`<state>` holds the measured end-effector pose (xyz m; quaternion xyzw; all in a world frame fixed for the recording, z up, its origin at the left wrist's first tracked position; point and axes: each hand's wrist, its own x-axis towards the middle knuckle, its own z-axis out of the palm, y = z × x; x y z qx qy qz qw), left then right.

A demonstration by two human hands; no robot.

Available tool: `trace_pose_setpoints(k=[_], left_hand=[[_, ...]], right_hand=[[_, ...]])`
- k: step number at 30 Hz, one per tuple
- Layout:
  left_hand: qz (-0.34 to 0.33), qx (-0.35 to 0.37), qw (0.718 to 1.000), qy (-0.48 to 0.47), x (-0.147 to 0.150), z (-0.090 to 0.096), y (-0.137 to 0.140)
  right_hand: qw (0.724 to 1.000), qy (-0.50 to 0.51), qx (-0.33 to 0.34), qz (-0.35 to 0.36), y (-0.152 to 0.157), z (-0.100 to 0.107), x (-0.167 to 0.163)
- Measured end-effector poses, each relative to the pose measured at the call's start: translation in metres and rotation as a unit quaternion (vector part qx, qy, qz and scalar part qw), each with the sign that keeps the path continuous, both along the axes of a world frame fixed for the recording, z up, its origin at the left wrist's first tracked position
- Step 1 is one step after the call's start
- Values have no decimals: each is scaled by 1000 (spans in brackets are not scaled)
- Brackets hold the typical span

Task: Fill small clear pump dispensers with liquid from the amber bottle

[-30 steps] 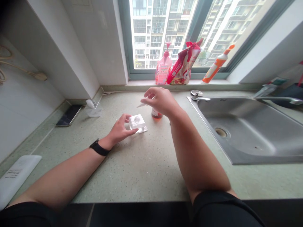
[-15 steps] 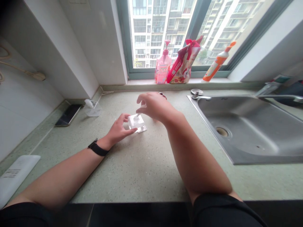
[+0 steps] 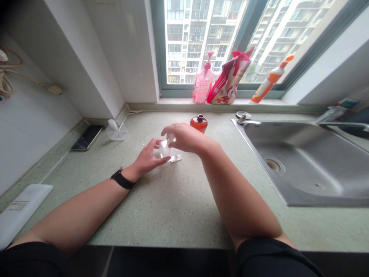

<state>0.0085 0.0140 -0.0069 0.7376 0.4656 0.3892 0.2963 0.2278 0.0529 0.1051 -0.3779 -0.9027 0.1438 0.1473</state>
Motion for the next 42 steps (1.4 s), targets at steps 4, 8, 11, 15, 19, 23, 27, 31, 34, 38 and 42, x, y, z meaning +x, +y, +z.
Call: trace_pose_setpoints(k=[4, 8, 11, 15, 19, 23, 27, 31, 34, 38, 42], left_hand=[[-14, 4, 1000, -5, 0, -1, 1], [-19, 8, 1000, -6, 0, -2, 1], [-22, 2, 1000, -5, -1, -2, 1], [-19, -1, 1000, -1, -1, -1, 1], [-17, -2, 1000, -2, -1, 0, 0], [-25, -6, 1000, -6, -1, 1, 1], [-21, -7, 1000, -6, -1, 1, -1], [-7, -14, 1000, 5, -1, -1, -1], [-11, -13, 1000, 2, -2, -3, 1], [-15, -11, 1000, -4, -2, -3, 2], [-13, -14, 1000, 1, -1, -1, 0]], right_hand=[[1000, -3, -10, 6, 1, 0, -1], [1000, -25, 7, 5, 0, 0, -2], [999, -46, 23, -14, -4, 2, -6], [996, -80, 34, -31, -10, 5, -13], [995, -90, 43, -7, -8, 3, -13], [997, -71, 37, 20, -1, 0, -9], [995, -93, 33, -5, -1, 1, -11], [987, -135, 12, -89, -8, 8, -15], [988, -104, -9, -111, -13, 14, -13], [993, 7, -58, -98, -15, 19, -9], [992, 27, -107, -69, -11, 18, -5]])
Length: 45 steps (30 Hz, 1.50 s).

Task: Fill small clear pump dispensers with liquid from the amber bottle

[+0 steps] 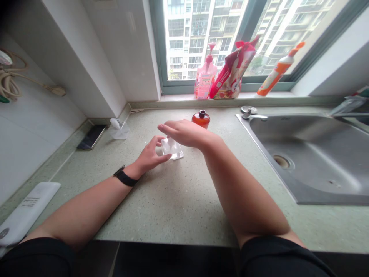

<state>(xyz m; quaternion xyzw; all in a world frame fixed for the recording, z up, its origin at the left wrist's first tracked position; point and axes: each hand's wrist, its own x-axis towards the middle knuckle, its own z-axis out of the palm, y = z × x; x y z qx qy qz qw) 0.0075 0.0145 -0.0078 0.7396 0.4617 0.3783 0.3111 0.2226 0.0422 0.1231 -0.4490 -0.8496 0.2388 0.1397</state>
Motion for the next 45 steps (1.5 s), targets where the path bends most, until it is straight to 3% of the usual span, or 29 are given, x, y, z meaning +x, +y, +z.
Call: trace_pose_setpoints(k=[6, 13, 19, 22, 26, 31, 35, 38, 45], left_hand=[[14, -2, 1000, 9, 1, 1, -1], [10, -5, 1000, 7, 1, 1, -1], [10, -4, 1000, 3, 0, 0, 0], [6, 0, 1000, 0, 0, 0, 1], [8, -5, 1000, 13, 0, 3, 0], [14, 0, 1000, 3, 2, 3, -1], [44, 15, 998, -52, 0, -3, 3], [58, 15, 990, -128, -2, -8, 7], [-5, 7, 979, -205, -1, -8, 8]], right_hand=[[994, -4, 25, -103, 6, -2, 11], [999, 38, 17, -8, 2, -4, 4], [996, -33, 21, -79, 3, 1, 9], [998, -5, 43, -38, 2, 0, 7], [1000, -8, -7, 13, 1, -1, 1], [1000, -15, -1, -21, 3, 2, 8], [996, 40, -56, -49, 8, 2, 21], [991, 107, -81, -10, 14, 0, 26], [977, 169, -110, 73, 20, -15, 15]])
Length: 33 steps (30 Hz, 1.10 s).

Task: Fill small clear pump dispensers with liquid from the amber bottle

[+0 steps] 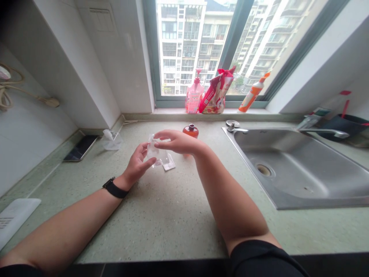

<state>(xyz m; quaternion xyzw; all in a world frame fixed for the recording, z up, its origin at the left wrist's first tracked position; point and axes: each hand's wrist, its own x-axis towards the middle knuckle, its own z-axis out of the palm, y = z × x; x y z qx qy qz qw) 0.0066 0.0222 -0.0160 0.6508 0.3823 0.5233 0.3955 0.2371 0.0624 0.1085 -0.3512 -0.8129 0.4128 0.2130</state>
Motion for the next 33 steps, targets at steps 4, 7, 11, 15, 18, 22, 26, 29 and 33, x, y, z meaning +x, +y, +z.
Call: trace_pose_setpoints(k=[4, 7, 11, 15, 18, 22, 26, 29, 33], left_hand=[[-53, 16, 998, -28, 3, 1, -2], [-81, 11, 995, -51, 4, 1, -3], [-90, -1, 995, -52, 5, 2, -5], [-82, -9, 996, -39, 6, 4, -7], [-83, -10, 996, -36, 6, 4, -8], [-87, -16, 996, -29, 4, 3, -8], [-86, -12, 995, -40, 4, 2, -8], [-81, 1, 996, -41, 5, 3, -8], [-43, 16, 999, -15, 5, 5, -8]], right_hand=[[997, 45, -7, 64, 3, -5, -6], [996, 53, -10, 76, 5, -6, -6], [992, 45, -40, 113, 6, -5, -5], [990, 48, -58, 122, 6, -6, -2], [989, 39, -59, 133, 6, -4, 0], [990, 23, -57, 127, 7, -4, 1], [991, 52, -44, 111, 10, -8, 0], [994, 59, -16, 91, 12, -12, -2], [996, 46, 27, 67, 12, -11, -5]])
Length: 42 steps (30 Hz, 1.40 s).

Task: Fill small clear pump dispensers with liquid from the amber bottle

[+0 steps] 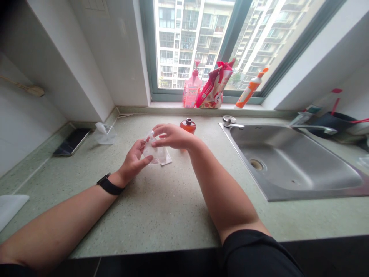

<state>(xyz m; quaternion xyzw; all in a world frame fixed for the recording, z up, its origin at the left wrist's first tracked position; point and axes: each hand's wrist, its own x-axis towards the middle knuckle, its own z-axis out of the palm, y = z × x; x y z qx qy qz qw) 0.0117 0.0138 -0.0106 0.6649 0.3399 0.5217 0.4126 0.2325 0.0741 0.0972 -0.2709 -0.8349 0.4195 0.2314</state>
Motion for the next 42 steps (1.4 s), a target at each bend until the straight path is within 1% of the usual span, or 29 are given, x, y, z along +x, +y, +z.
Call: trace_pose_setpoints(k=[3, 8, 13, 17, 19, 21, 23, 25, 27, 29, 31, 33, 35, 38, 40, 42], left_hand=[[31, 10, 999, 11, 0, 1, -1], [82, 52, 995, 16, -1, -2, 2], [110, 76, 991, 4, -2, -7, 6], [119, 87, 989, 3, -3, -8, 7], [109, 88, 990, 7, -3, -7, 8], [88, 84, 993, 11, -4, -7, 8], [71, 79, 994, 12, -5, -7, 8], [69, 78, 994, 11, -6, -8, 9], [77, 77, 994, 20, -6, -9, 10], [86, 75, 992, 47, -6, -9, 9], [95, 74, 988, 95, -5, -7, 7], [99, 82, 980, 154, -4, -5, 5], [90, 102, 967, 216, -3, -2, 4], [45, 129, 946, 294, -1, -2, 3], [10, 131, 932, 339, 0, -3, 4], [-9, 126, 919, 374, 2, -5, 5]], right_hand=[[999, 3, 39, -24, -2, 1, -4], [990, -2, 109, -86, -6, -1, -14], [978, -3, 170, -120, -11, -3, -23], [975, -3, 183, -124, -13, -3, -25], [975, 5, 184, -122, -12, -3, -24], [976, 31, 177, -125, -9, -2, -20], [976, 78, 153, -137, -5, 1, -13], [972, 124, 128, -154, -2, 8, -2], [964, 148, 130, -180, 0, 19, 14], [950, 149, 166, -219, -2, 34, 35], [931, 131, 206, -270, -8, 49, 59], [911, 100, 236, -322, -17, 63, 86], [893, 63, 254, -367, -25, 72, 112], [857, 5, 266, -442, -30, 73, 143], [831, -34, 259, -491, -24, 65, 158], [815, -60, 231, -528, -14, 51, 167]])
